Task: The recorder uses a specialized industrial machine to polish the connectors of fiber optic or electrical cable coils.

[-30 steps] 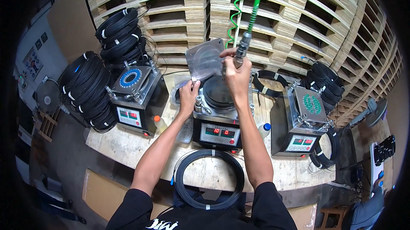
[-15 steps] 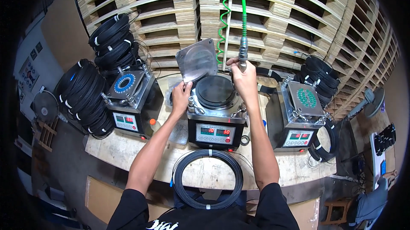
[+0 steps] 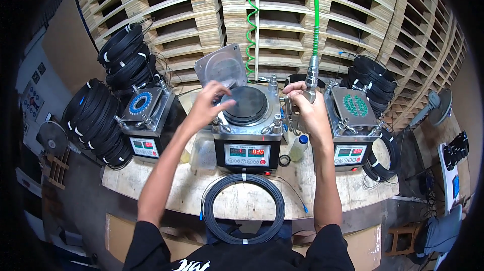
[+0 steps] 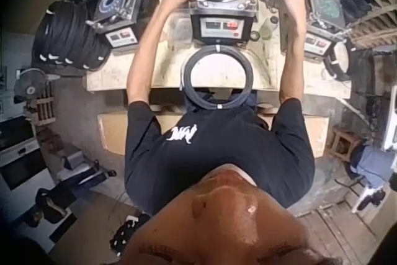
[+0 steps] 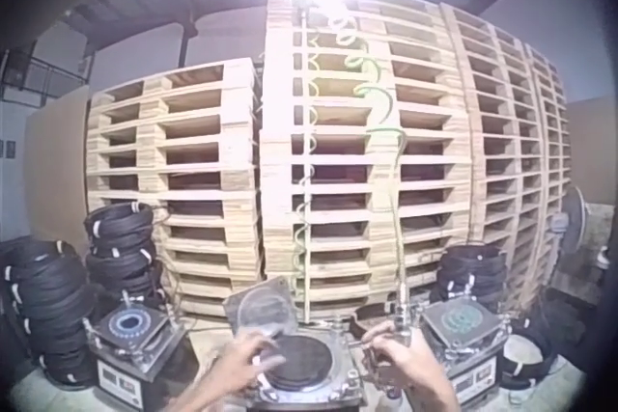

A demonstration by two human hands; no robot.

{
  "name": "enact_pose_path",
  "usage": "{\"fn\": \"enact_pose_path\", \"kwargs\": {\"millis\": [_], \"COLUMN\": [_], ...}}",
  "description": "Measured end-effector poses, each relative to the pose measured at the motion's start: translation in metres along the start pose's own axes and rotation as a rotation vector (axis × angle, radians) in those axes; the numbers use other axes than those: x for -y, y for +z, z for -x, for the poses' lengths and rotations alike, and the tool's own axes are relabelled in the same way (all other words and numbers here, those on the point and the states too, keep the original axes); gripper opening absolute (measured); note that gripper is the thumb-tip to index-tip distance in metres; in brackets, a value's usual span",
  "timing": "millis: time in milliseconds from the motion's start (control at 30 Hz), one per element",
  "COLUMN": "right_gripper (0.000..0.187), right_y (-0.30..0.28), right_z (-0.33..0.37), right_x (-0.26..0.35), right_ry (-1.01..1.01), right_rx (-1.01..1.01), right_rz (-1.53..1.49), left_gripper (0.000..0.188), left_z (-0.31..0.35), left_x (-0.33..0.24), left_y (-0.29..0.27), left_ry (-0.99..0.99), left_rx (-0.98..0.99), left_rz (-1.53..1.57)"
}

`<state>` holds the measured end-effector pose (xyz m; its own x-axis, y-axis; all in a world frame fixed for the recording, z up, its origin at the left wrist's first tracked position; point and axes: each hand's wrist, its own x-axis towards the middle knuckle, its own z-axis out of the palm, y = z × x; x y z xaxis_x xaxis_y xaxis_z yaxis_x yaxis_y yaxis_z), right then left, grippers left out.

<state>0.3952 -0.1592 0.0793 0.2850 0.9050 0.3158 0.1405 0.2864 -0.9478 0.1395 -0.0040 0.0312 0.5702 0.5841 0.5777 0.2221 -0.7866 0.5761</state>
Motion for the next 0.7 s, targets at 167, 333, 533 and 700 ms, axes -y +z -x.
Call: {"fn": "enact_pose_path", "kwargs": {"millis": [167,333,533,700], "right_gripper": [0.016,0.016,0.016,0.017], "right_y": [0.012,0.01,0.006,0.013], "right_z": [0.008,0.021,0.027,0.028], "right_x": [-0.003,-0.01,-0.006,-0.008], "right_ry": [0.053,0.028,0.067,0.04], "right_rx": [0.023,0.013,0.017,0.016], "right_rz": [-0.115,-0.098,-0.127,-0.172], "left_gripper": [0.035,0.039,0.031,0.034], "left_z": [-0.031,-0.038,-0.028,-0.022], "left_x": [0.01,0.013,-0.008,-0.012], "left_y": [-0.001,0.0,0.015,0.01], "left_ry": [0.084,0.251,0.74,0.842], "left_rx": [0.536,0.718,0.691,0.621], "left_rz": [-0.227,-0.36,-0.957,-0.976]}}
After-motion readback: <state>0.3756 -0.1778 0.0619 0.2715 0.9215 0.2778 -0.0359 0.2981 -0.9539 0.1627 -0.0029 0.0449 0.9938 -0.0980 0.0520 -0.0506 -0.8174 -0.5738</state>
